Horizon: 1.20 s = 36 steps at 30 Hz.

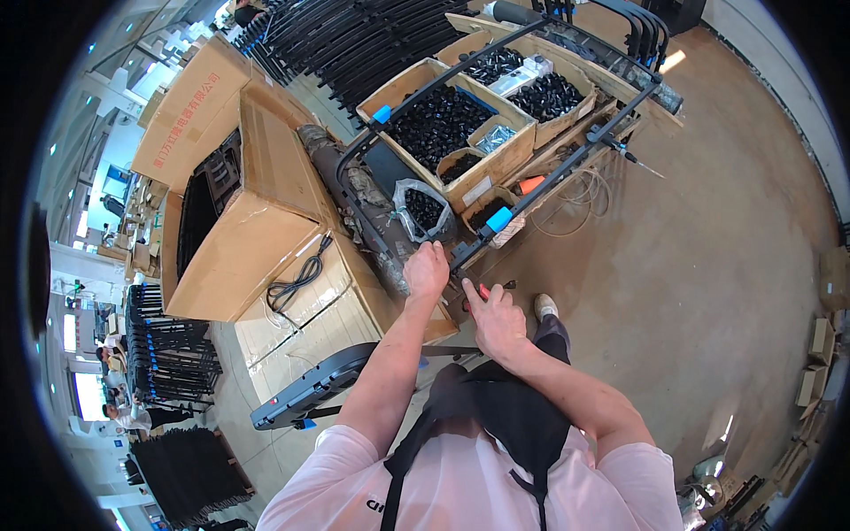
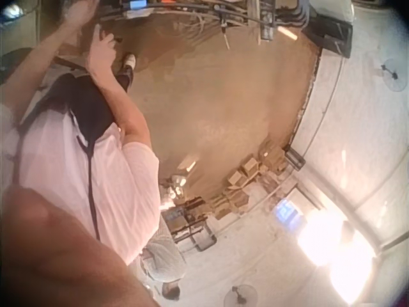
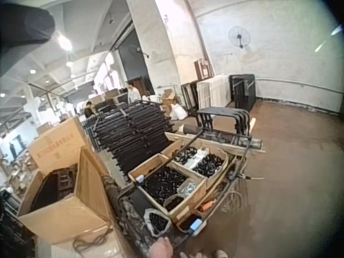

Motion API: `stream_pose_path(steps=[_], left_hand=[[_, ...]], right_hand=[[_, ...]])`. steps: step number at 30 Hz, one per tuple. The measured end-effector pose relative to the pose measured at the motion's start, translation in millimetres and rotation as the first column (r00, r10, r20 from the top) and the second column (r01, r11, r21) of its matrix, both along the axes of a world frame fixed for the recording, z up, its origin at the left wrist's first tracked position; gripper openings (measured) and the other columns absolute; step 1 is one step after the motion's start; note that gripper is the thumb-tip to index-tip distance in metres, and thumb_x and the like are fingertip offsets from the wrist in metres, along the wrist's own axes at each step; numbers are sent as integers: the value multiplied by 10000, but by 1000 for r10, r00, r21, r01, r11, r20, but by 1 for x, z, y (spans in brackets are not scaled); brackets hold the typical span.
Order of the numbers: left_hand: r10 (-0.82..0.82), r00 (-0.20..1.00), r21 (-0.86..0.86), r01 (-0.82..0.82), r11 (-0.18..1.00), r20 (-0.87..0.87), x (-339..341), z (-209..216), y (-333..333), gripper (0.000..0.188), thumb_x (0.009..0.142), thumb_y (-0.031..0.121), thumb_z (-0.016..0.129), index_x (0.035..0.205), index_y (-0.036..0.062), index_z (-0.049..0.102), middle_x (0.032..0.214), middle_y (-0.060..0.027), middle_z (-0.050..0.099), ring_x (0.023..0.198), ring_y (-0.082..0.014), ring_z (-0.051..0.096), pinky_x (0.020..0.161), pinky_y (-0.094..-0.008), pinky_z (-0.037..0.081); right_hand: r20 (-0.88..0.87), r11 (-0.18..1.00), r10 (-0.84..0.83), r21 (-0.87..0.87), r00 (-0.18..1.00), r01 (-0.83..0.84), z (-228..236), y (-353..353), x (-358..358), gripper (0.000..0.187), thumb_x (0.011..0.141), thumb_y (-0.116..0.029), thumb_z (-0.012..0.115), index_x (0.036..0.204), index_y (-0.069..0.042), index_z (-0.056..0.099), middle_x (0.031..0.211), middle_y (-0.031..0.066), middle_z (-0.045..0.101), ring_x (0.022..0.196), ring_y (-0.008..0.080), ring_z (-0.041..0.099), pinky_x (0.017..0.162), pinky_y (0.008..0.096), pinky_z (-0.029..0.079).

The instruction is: The person assembles a black electronic device, likely a heater, using a power drill to secure screws into the casing. They handle various components including a metal frame, power cord, and small hardware parts from a wooden bin. The person works at a station in a warehouse environment, moving the device between a cardboard box and a work surface.

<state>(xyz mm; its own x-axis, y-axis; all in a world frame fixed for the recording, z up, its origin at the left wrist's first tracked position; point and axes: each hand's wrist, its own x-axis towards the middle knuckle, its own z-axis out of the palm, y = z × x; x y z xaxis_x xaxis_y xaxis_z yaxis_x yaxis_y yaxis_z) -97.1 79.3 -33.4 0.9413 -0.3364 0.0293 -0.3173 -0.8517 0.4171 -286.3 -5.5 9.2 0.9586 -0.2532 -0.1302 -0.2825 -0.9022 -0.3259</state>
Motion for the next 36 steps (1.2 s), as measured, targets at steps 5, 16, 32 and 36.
stream_pose_path(steps=[5,16,32,36], left_hand=[[29,998,-3,-29,1000,-64,3,-1,0,420,1091,374,527,953,15,695,927,-303,749,905,-510,732,855,-602,559],[26,999,12,-25,1000,-27,9,-7,-4,353,1073,330,569,936,29,693,864,-282,754,829,-481,751,787,-596,582],[142,981,-7,-144,990,-136,10,11,-8,350,1052,419,613,952,93,689,869,-220,740,840,-458,726,732,-576,551],[169,957,10,-172,985,-237,21,9,-19,358,1032,443,640,1061,102,747,928,-206,761,914,-430,745,790,-549,575]], right_hand=[[-81,871,16,491,997,26,-6,-38,1,964,783,-139,747,1679,-231,406,1068,97,611,940,250,690,774,359,595],[-298,739,128,665,946,109,-85,-74,18,932,831,-83,655,1704,-137,333,1190,162,687,1066,301,668,884,399,540],[-310,724,270,689,912,21,-204,-117,131,412,960,-287,692,1253,1,672,1120,217,767,1035,337,753,864,474,596],[-289,430,341,894,895,125,-270,-129,159,383,960,-263,705,1240,-3,682,1104,187,774,994,297,763,811,446,613]])
